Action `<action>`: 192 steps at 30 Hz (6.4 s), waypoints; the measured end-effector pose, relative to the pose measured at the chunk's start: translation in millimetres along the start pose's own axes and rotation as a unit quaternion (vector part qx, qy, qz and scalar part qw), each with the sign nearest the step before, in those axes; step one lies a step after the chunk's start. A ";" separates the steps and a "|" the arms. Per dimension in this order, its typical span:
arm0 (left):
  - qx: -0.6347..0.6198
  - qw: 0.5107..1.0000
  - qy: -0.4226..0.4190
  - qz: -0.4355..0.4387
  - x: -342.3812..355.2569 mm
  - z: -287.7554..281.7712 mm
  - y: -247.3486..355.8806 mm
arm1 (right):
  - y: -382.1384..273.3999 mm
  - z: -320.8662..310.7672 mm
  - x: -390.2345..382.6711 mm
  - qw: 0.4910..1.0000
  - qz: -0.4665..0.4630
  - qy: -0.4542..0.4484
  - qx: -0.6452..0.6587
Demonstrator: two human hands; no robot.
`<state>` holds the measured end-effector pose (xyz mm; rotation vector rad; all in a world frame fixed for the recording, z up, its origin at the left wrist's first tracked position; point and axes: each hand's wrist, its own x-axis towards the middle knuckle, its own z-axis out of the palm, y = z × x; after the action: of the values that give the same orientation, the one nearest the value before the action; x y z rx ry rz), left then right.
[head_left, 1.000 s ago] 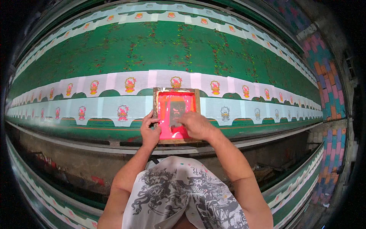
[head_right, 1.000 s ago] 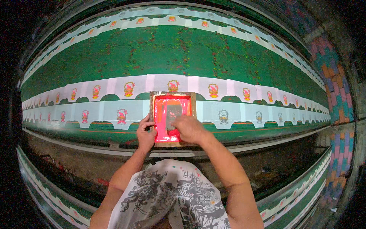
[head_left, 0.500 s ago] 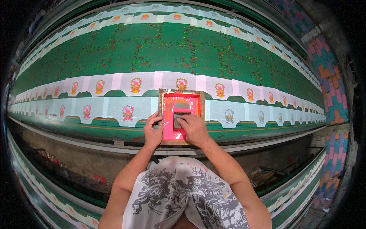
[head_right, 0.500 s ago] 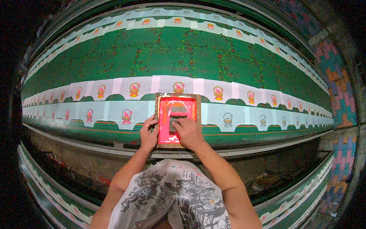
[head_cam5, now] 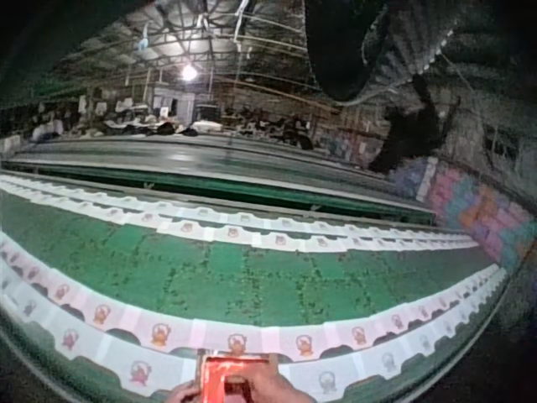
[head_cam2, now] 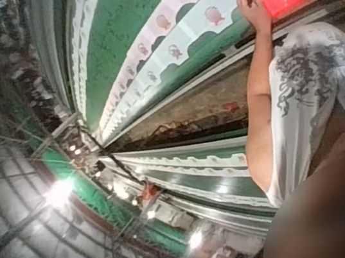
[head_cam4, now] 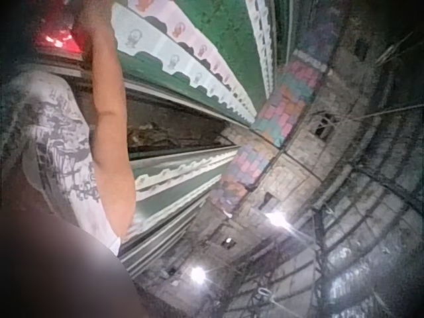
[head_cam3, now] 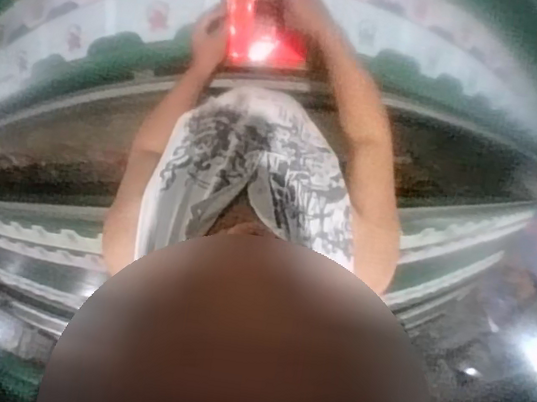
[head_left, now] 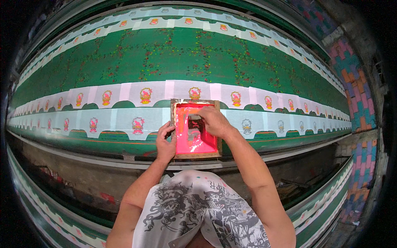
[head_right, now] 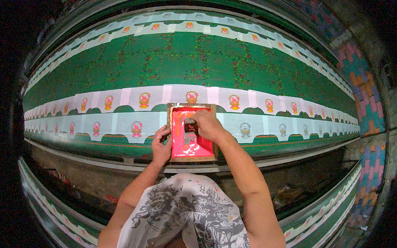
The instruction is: The person uses a pink-framed screen to rub pink ink onto a moving strip of white fabric with printed motifs on a green conveyor table. The person repeatedly lifts and repositions the screen along the fabric, then walks along the line to continue the same action further down the strip.
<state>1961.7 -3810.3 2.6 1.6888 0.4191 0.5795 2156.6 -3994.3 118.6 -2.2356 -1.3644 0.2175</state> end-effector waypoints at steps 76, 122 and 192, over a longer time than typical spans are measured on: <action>0.032 0.999 -0.013 -0.013 -59.0 266.8 51.9 | 92.7 -96.0 -280.4 0.998 -0.049 -0.021 -0.021; 0.029 0.999 -0.013 0.024 -60.9 272.3 44.2 | 157.1 -106.7 -186.7 0.995 0.016 0.064 -0.080; 0.035 0.999 -0.018 0.015 -116.1 527.5 96.1 | 318.2 -259.9 -387.7 0.997 0.001 -0.069 0.018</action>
<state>2173.8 -4316.2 9.0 1.7715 0.3927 0.5620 2319.9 -4534.9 135.3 -2.2280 -1.4166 0.4002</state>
